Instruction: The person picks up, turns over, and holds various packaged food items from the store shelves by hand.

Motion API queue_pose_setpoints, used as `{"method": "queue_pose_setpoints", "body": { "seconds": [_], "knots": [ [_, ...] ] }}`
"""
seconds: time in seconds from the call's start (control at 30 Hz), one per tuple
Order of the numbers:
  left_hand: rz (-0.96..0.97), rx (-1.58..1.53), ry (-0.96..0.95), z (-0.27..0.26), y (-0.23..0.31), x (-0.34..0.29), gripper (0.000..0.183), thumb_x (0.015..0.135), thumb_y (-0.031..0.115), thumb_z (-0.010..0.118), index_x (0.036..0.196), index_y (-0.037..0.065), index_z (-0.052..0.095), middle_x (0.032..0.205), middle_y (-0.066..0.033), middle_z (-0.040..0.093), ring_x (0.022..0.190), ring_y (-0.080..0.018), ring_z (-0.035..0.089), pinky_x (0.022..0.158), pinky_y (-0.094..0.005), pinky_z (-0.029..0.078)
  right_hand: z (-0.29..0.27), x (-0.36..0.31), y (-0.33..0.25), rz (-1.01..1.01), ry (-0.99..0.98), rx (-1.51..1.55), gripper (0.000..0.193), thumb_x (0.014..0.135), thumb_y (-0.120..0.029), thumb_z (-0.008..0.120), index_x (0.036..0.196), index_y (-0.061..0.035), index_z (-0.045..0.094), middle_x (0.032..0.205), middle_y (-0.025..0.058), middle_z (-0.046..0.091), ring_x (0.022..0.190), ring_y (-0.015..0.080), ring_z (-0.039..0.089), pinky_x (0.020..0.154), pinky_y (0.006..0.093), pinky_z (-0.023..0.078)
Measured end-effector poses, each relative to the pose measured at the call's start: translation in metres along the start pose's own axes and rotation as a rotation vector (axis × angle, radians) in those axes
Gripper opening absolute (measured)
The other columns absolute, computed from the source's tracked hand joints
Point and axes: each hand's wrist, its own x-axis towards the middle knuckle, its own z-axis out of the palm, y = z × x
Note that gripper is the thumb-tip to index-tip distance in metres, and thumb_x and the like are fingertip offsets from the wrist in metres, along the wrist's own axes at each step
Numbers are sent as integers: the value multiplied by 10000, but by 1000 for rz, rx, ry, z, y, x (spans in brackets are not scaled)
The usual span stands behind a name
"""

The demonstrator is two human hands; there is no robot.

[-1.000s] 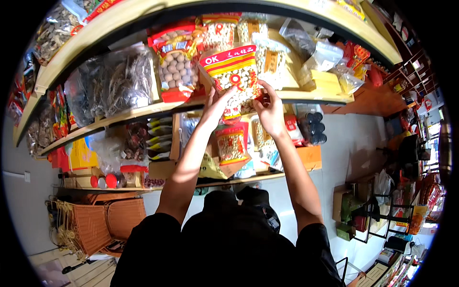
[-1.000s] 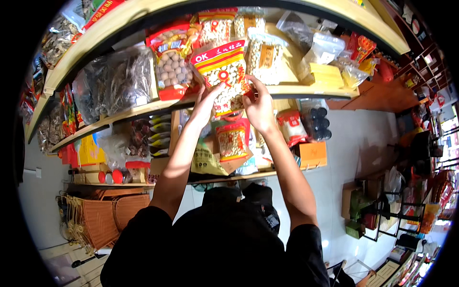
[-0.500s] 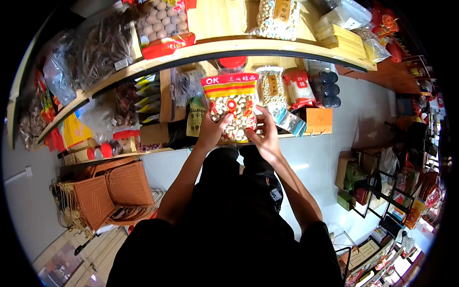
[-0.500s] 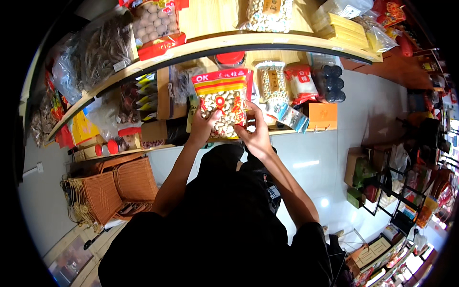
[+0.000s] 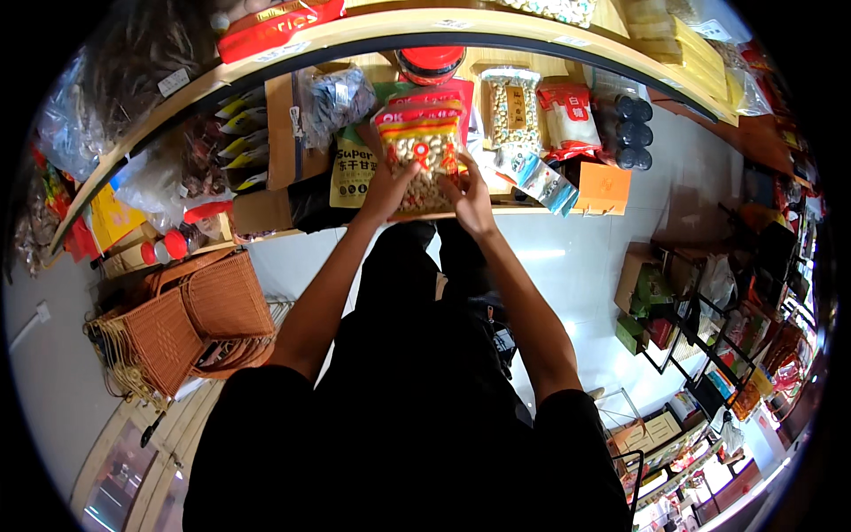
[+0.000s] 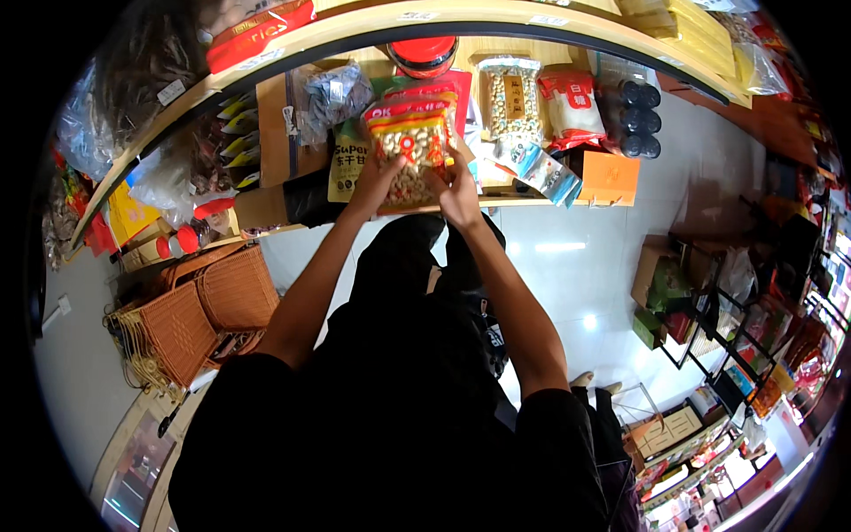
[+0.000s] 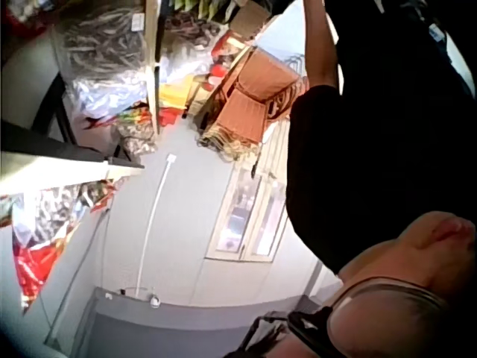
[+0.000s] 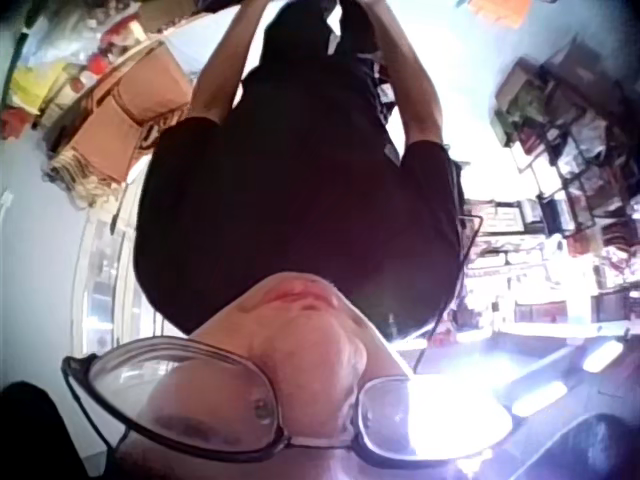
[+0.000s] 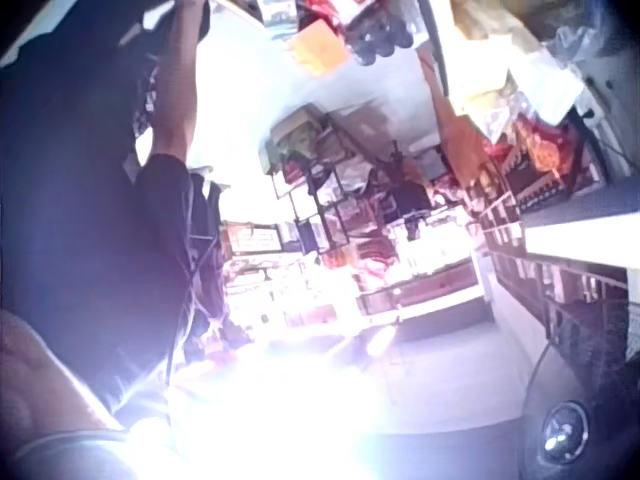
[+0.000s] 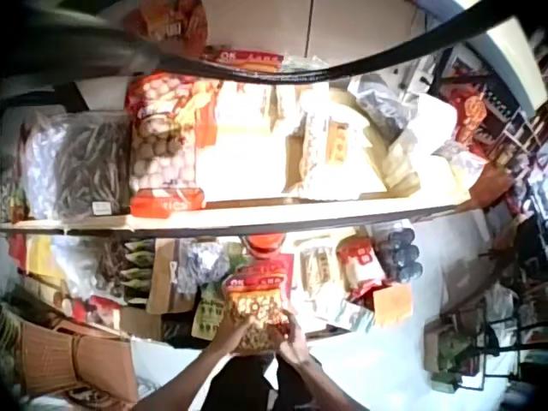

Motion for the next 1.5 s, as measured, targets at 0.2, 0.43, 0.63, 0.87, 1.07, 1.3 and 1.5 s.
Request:
{"method": "queue_pose_setpoints", "body": {
  "seconds": [0.2, 0.43, 0.63, 0.87, 1.07, 1.3, 1.5],
  "knots": [
    [-18, 91, 15, 11, -13, 49, 630, 873, 358, 652, 1326, -4, 406, 1215, -143, 561, 1072, -235, 568, 918, -344, 433, -13, 50, 28, 4, 52, 14, 590, 885, -62, 616, 1393, 26, 331, 914, 104, 643, 806, 124, 604, 732, 261, 490],
    [-46, 94, 232, 7, -39, 80, 613, 807, 367, 700, 1204, -46, 482, 1117, -222, 593, 1031, -315, 600, 866, -390, 464, -7, 79, 8, 73, 102, -273, 560, 858, -197, 650, 1348, -40, 431, 950, 160, 667, 843, 205, 645, 739, 316, 506],
    [13, 294, 264, 7, -30, 76, 528, 796, 376, 701, 1062, -58, 562, 1020, -233, 617, 966, -353, 612, 813, -420, 472, -3, 76, 6, -26, 182, -160, 592, 828, -188, 652, 1340, -5, 418, 936, 148, 688, 853, 223, 669, 752, 317, 506],
    [-51, 280, 228, 12, -24, 71, 598, 826, 375, 693, 1159, -69, 470, 1078, -218, 582, 994, -327, 602, 833, -401, 470, -20, 77, 25, 104, 192, -319, 666, 822, -311, 689, 1359, -28, 414, 895, 120, 639, 836, 190, 636, 740, 310, 495],
    [-112, 199, 189, 11, -36, 66, 536, 859, 358, 643, 1156, -62, 489, 1067, -201, 584, 960, -304, 614, 793, -404, 486, -36, 59, 48, 107, 143, -124, 706, 876, -332, 663, 1419, -66, 298, 1032, 148, 621, 927, 202, 603, 768, 311, 475],
    [-53, 146, 58, -6, -23, 32, 393, 879, 272, 602, 1086, -56, 538, 988, -164, 618, 907, -257, 614, 785, -368, 478, -81, -1, 74, 312, 200, 149, 566, 911, -333, 592, 1355, -120, 312, 947, 112, 605, 778, 178, 589, 639, 325, 486],
    [-144, 340, -51, -46, -59, -26, 322, 882, 278, 586, 1028, -9, 594, 931, -144, 635, 853, -234, 618, 764, -334, 471, -121, -50, 116, 547, 390, 204, 503, 897, -253, 577, 1307, -136, 311, 883, 139, 607, 708, 229, 605, 582, 364, 501]
  ]
}}
